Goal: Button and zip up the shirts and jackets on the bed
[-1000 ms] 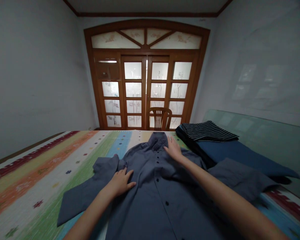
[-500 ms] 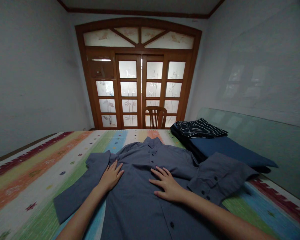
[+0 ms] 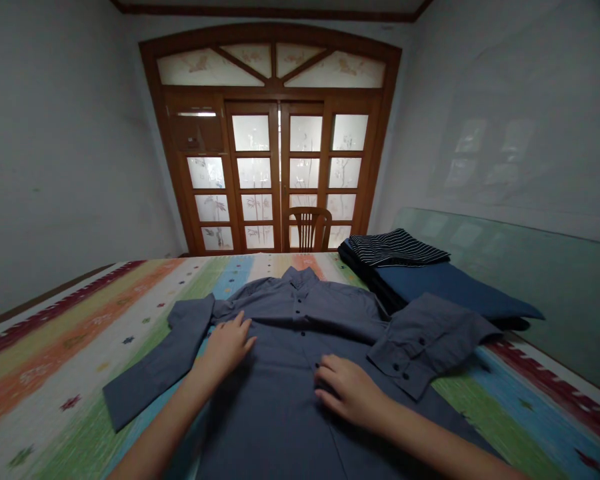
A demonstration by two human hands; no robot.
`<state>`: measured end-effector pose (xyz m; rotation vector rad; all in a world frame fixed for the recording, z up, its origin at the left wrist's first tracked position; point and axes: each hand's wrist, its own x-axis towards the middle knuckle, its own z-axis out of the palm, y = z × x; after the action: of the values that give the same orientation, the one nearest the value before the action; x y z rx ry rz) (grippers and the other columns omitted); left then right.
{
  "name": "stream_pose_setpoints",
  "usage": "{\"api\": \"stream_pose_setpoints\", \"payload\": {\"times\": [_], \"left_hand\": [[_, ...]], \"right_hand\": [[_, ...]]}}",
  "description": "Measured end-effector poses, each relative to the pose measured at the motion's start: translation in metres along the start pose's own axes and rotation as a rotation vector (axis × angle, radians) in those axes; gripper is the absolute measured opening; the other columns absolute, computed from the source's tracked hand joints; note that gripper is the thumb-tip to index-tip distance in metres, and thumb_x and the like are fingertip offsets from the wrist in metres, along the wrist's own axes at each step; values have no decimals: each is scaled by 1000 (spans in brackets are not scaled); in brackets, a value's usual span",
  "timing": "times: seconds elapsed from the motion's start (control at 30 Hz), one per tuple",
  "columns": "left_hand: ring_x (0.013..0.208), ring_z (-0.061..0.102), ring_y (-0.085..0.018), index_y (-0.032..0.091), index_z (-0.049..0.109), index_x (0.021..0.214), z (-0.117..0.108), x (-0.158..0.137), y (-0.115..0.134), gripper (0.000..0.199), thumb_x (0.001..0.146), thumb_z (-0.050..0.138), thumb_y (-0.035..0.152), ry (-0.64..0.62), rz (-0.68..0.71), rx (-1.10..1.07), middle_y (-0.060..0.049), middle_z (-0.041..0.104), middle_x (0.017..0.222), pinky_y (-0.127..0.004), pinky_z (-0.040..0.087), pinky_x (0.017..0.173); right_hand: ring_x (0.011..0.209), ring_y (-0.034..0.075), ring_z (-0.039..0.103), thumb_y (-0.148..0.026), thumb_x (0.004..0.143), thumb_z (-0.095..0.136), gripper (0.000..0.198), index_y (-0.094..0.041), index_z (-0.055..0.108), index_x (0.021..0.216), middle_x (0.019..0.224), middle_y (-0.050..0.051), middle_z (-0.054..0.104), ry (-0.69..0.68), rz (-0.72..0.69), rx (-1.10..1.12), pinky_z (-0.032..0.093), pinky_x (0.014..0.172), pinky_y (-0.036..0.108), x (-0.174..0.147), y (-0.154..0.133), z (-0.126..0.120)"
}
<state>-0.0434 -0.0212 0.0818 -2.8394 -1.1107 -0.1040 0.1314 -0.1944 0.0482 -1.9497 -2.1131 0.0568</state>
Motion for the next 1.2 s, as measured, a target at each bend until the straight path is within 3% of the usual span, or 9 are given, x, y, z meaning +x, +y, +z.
{"api": "stream_pose_setpoints", "payload": {"times": [0.1,0.2,0.3,0.4,0.53,0.73,0.97,1.07,1.2], "left_hand": [[105,46,-25,17,46,114,-40,-30,39,39,79,41,34,14,214,-150,-11,49,117,-38,34,88],[86,56,-23,22,54,99,-56,-64,75,29,79,42,39,-26,464,-240,-8,60,97,-34,41,74],[59,59,-18,19,58,77,-36,-86,104,21,79,45,36,-146,811,-177,-5,64,68,-26,40,50],[45,56,-13,19,57,67,1,-91,123,18,79,46,23,-205,970,-113,-1,62,55,-22,29,35],[47,59,-16,16,59,65,29,-86,132,21,77,47,29,-213,855,-76,-3,64,58,-21,27,34],[59,60,-19,16,57,70,25,-87,133,31,64,57,47,-267,636,-303,-3,64,67,-22,37,46],[64,52,-12,20,48,92,30,-77,130,33,65,58,36,-257,152,-740,2,58,78,-20,36,56],[60,50,-10,21,42,105,36,-70,128,41,67,54,28,-266,155,-869,3,56,79,-19,36,55],[63,50,-11,18,52,94,45,-67,127,25,69,48,20,-253,221,-928,2,57,73,-19,36,57]], "right_hand": [[55,16,58,-37,71,50,19,-20,58,73,63,2,63,-154,92,-78,32,44,22,-35,-21,7],[41,17,56,-29,68,53,10,-22,60,64,52,1,63,-323,-3,-239,20,34,22,-66,-26,33],[35,15,54,-21,69,48,17,-24,58,57,46,0,61,-320,-42,-310,17,31,22,-82,-22,57],[40,17,57,-22,65,49,11,-22,59,61,51,2,63,-284,16,-307,18,32,22,-82,-23,57],[53,21,61,-24,60,51,16,-19,61,70,64,6,66,-301,140,-217,23,37,23,-74,-32,29],[54,15,56,-13,63,43,15,-15,58,61,62,4,64,-306,241,228,26,43,21,-66,-24,5],[57,10,48,-21,74,39,13,-16,49,66,60,-3,52,-38,281,841,35,53,19,-50,-2,1],[50,9,44,-27,77,38,16,-17,48,69,55,-4,47,-32,321,914,34,48,19,-49,1,3],[52,10,47,-26,75,41,17,-16,50,66,57,-2,52,-46,319,712,33,50,20,-51,-4,5]]}}
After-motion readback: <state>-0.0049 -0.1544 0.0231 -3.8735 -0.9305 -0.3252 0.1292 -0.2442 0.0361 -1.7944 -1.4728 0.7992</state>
